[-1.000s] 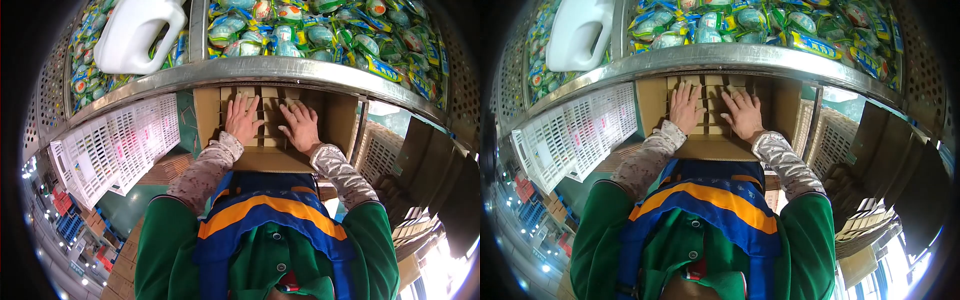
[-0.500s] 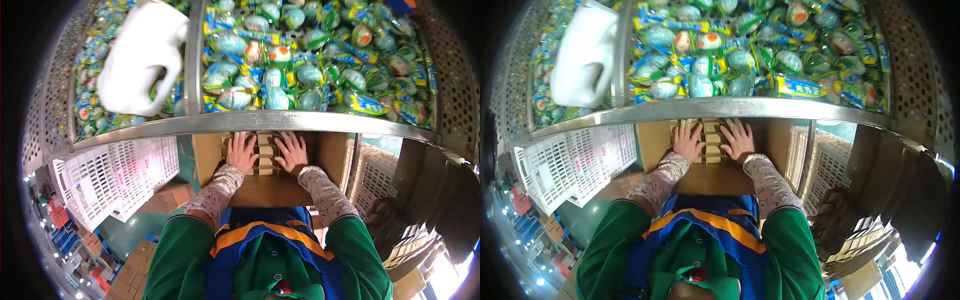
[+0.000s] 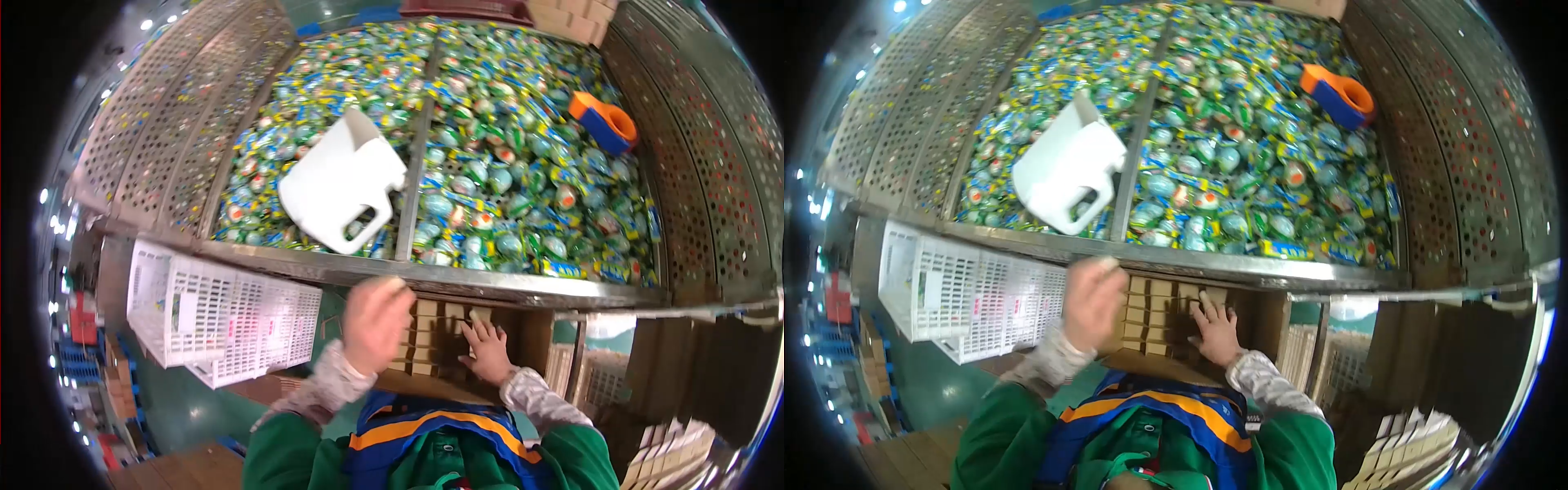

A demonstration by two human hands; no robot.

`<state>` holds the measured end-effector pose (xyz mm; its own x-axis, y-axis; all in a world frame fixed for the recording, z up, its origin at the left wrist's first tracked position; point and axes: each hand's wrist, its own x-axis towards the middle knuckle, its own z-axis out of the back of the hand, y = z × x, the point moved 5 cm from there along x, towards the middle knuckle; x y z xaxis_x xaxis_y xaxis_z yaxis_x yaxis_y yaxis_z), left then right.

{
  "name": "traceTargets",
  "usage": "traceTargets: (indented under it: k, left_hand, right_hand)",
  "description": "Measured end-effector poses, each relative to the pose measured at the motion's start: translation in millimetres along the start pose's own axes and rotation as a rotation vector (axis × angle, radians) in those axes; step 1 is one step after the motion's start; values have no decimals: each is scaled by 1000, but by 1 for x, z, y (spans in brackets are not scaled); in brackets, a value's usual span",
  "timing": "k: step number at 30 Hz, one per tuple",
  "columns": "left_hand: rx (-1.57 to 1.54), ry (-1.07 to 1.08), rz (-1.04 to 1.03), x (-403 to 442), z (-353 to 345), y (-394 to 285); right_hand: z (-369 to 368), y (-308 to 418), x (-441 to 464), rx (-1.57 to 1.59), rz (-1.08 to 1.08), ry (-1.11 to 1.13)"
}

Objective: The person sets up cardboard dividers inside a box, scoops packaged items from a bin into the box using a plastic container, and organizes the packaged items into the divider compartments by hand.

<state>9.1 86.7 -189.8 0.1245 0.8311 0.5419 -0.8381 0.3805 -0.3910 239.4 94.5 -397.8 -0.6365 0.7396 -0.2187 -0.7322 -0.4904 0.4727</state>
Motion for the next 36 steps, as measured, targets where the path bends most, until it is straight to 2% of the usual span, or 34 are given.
traceTargets:
  k: [2,3,4,5,6,7,8,9,11,13,15,17,19,20,21,23,24,25,27,29,31,33,35,36]
  left_hand:
    - [249,-142,151,22,41,41]
    - [318,-174,179,46,58,57]
    - [303,-139,234,68,68,70]
    - [333,-22,230,71,61,106]
    - [251,183,376,78,50,142]
    - [-1,241,606,80,39,178]
    - [-228,142,503,82,34,202]
    - [-466,49,581,89,38,203]
    - [-601,-5,605,99,49,210]
    - [-1075,-36,659,112,73,187]
    - [-1167,-23,586,129,84,165]
    - [-1183,34,366,148,80,153]
    - [-1261,44,287,158,67,146]
    - [-1343,52,309,160,63,150]
    - [-1373,67,295,158,64,156]
    - [-1007,203,341,153,60,178]
    - [-746,329,215,157,38,203]
    - [-643,485,247,149,22,214]
    - [-101,452,-53,141,-8,228]
    - [-94,541,-49,144,-39,226]
    - [-65,509,-64,153,-87,231]
    - [105,742,-41,156,-119,228]
    - [143,700,-34,161,-128,224]
    - [101,787,-68,162,-121,221]
  right_hand:
    - [40,22,6,103,118,-24]
    - [63,38,11,278,171,47]
    - [85,52,16,452,215,127]
    - [105,64,24,443,239,140]
    - [133,81,32,445,409,-24]
    - [158,99,36,453,569,-186]
    - [180,113,46,530,624,-283]
    - [202,123,56,604,668,-384]
    - [227,123,79,631,401,-434]
    - [258,135,102,702,320,-666]
    - [270,138,140,928,220,-628]
    - [284,168,167,1148,166,-449]
    - [290,185,181,1174,193,-490]
    - [293,180,189,1187,138,-504]
    - [300,179,190,1195,139,-454]
    - [315,177,176,1305,85,-613]
    - [323,167,166,1289,37,-561]
    - [336,175,148,1216,14,-583]
    - [354,172,125,1143,-2,-563]
    - [362,175,110,1069,-28,-553]
    - [365,179,102,1038,-54,-562]
    - [362,181,98,1038,-127,-497]
    - [363,186,100,1019,-160,-519]
    - [362,190,102,1057,-174,-510]
